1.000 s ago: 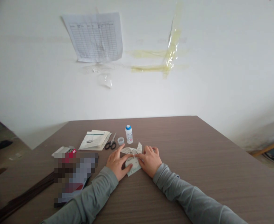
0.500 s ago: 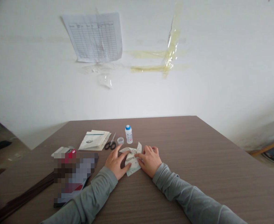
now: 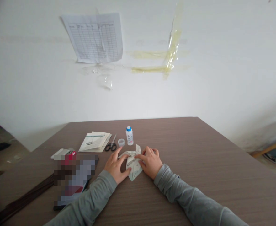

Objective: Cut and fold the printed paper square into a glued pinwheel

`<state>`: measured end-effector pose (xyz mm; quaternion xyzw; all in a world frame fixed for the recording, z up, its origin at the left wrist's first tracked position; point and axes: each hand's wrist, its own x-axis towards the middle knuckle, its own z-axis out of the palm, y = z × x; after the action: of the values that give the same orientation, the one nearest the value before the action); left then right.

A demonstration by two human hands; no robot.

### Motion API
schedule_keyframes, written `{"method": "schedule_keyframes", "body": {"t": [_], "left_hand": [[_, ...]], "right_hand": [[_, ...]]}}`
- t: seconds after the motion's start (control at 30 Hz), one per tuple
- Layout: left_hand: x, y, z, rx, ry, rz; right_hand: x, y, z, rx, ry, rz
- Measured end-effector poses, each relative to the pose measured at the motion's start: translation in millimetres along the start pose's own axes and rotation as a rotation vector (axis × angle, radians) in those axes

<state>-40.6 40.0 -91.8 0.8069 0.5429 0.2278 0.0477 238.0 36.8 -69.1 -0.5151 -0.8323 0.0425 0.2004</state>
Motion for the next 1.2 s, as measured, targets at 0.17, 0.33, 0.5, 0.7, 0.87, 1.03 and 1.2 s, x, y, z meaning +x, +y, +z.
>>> {"method": "schedule_keyframes", "body": {"t": [0.17,0.33,0.5,0.7,0.87,1.03,1.2], "left_hand": [[0,1,-0.7,-0.004,-0.01,-0.003],[-1,1,-2.8,0.007,-0.019,-0.007],[-3,-1,-1.8,-0.001,-0.013,0.008],[-4,-8,3.3,-0.006,-0.002,0.019],[-5,-15,6.4,-0.015,0.045,0.049],[-7,-19,7.0,0.02,0.043,0.04],[-8,-16,4.3,0.03,0.026,0.032]], "right_hand": [[1,-1,-4,0.005,-0.006,0.0],[1,-4,-7,-0.019,-0.006,-0.008],[0,-1,-4,-0.018,0.036,-0.01],[10,18,6,0.121,0.163,-0.088],[38,38,-1,0.234,0.227,-0.251],[74,48,-10,0.181,0.226,-0.286],[102,47,-1,0.145,0.171,-0.323]]}}
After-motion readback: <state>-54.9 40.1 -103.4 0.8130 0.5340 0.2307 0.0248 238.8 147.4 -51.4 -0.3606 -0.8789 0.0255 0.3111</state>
